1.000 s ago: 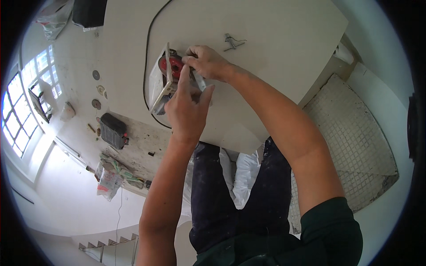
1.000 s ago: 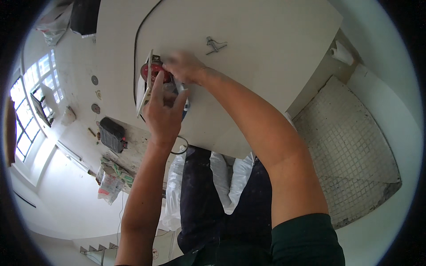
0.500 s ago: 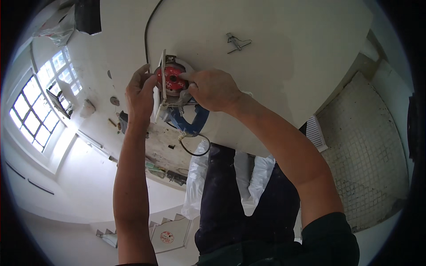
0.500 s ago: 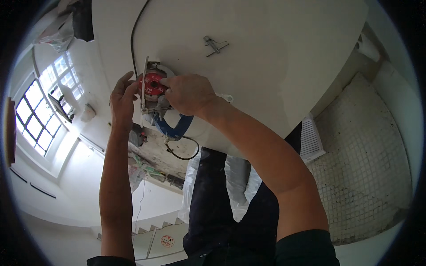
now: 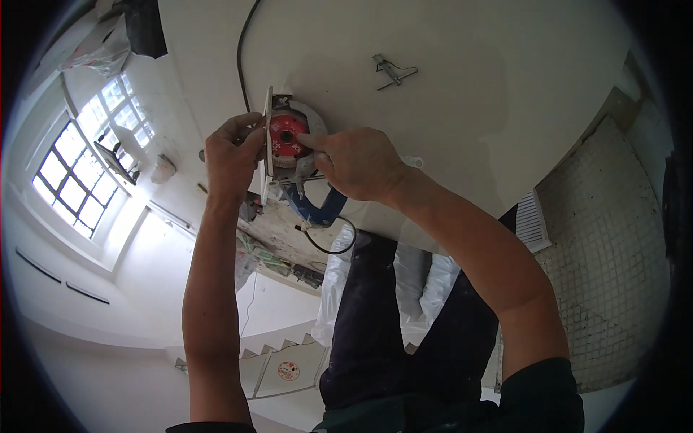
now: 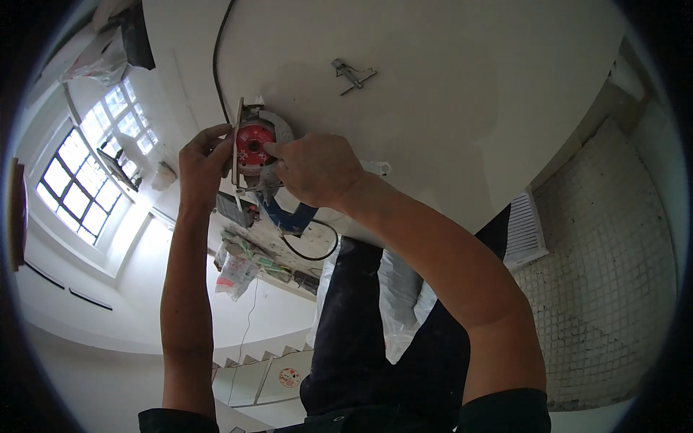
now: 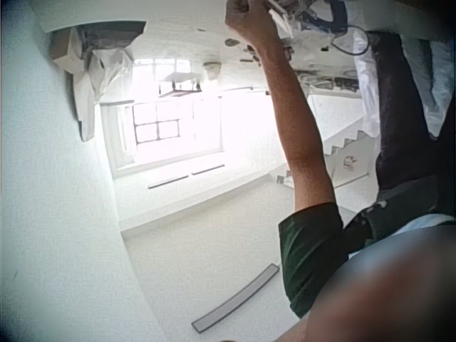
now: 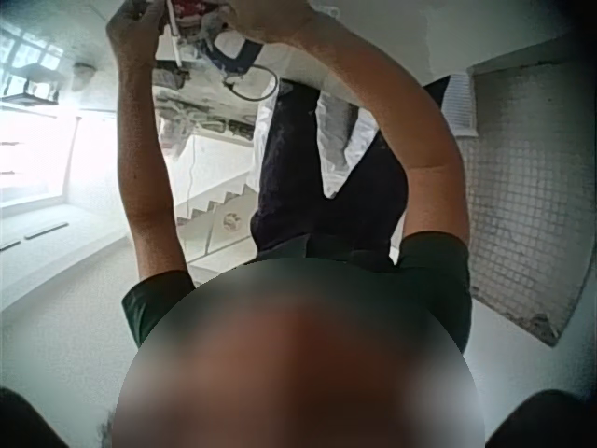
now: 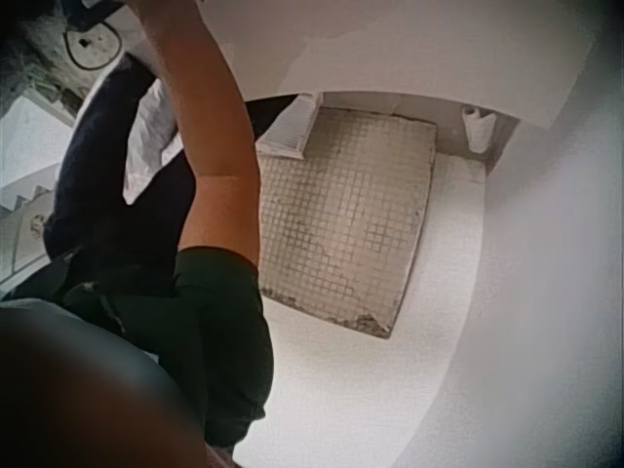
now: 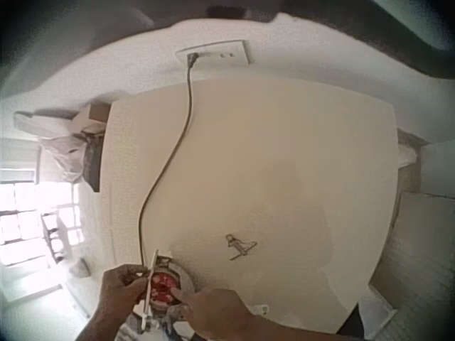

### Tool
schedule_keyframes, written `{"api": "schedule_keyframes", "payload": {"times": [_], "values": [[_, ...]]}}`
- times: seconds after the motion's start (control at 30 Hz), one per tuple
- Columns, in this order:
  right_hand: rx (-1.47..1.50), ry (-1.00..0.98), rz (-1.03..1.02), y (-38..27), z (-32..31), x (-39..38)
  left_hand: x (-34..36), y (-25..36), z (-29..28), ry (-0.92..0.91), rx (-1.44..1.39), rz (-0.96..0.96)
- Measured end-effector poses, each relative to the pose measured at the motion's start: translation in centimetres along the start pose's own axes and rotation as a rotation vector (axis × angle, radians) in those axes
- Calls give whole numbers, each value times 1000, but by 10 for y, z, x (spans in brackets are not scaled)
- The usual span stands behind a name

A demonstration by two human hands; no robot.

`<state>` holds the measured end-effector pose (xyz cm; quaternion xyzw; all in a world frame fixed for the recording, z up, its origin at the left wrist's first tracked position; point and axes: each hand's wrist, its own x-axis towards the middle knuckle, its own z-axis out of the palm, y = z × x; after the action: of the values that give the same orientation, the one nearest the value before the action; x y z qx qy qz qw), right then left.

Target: The recorder is disassembling and repairing components of a handheld circular saw.

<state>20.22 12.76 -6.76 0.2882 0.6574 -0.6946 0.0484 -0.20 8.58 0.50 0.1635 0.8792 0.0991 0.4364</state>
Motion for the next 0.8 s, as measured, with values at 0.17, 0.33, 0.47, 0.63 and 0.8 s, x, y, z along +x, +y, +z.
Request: {"api": "schedule_keyframes", "payload": {"times": [0.17,0.33,0.47,0.63,0.8], "values": [[-23,-18,0,1,-1,1,1,1,-3,-32,53,21],[20,-44,14,-1,-6,1,4,-2,-3,-29,44,23],[94,113,210,3,-3,-2,0,1,-1,-20,78,4],[219,386,168,23,7,-15,2,-4,-1,3,74,56],[394,462,148,27,12,-19,-1,-3,0,-21,55,35]]}}
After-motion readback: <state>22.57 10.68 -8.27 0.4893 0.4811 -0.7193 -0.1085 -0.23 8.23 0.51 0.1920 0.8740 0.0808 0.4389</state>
